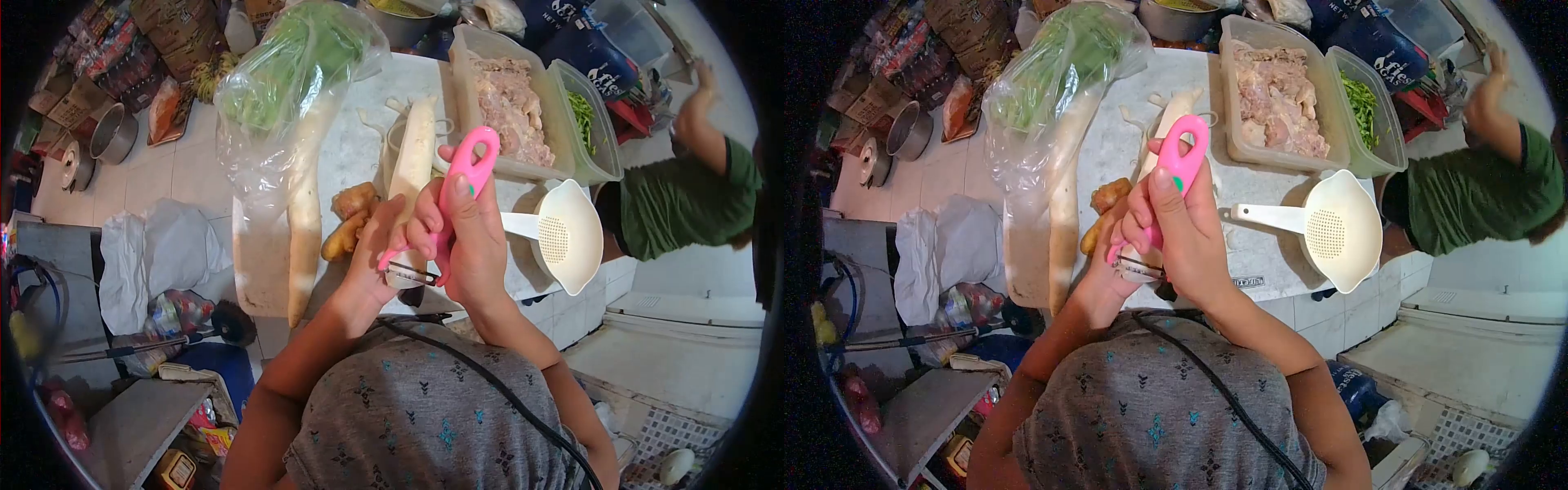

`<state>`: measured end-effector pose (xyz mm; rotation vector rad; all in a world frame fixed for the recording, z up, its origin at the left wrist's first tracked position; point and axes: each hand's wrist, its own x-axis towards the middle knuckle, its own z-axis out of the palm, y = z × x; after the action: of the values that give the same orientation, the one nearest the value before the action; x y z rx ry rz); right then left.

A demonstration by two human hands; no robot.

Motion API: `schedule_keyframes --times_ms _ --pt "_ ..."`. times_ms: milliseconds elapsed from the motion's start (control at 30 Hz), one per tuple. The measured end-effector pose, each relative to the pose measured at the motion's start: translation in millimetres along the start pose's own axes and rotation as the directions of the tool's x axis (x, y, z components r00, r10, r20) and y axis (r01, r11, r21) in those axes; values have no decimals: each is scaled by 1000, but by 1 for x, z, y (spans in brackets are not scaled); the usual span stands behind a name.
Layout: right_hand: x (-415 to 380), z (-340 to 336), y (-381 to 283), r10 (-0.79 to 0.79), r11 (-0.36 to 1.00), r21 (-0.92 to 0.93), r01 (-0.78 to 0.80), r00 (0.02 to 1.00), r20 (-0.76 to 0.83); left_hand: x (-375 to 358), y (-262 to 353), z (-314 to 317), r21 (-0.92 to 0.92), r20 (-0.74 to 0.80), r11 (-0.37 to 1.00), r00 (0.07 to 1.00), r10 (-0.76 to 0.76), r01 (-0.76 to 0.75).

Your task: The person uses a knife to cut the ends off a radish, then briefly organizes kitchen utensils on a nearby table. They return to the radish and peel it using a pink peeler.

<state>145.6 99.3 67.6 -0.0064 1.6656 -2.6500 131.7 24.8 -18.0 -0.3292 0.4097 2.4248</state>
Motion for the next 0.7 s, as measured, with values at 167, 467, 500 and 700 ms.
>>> schedule_keyframes --times_ms 167,467,500,700 --pt "1 -3 -1 16 1000 -9 -17 999 -40 3 -3 -6 -30 5 999 1000 -25 25" --pt "26 -25 21 118 988 118 -97 974 -194 0 -6 -12 83 -168 996 986 -6 21" --pt "30 -28 24 123 988 121 -98 969 -216 -1 -5 -12 103 -150 994 989 -14 30" --pt "56 -37 34 166 984 104 -147 967 -195 -8 3 -16 132 -166 988 984 -60 82"
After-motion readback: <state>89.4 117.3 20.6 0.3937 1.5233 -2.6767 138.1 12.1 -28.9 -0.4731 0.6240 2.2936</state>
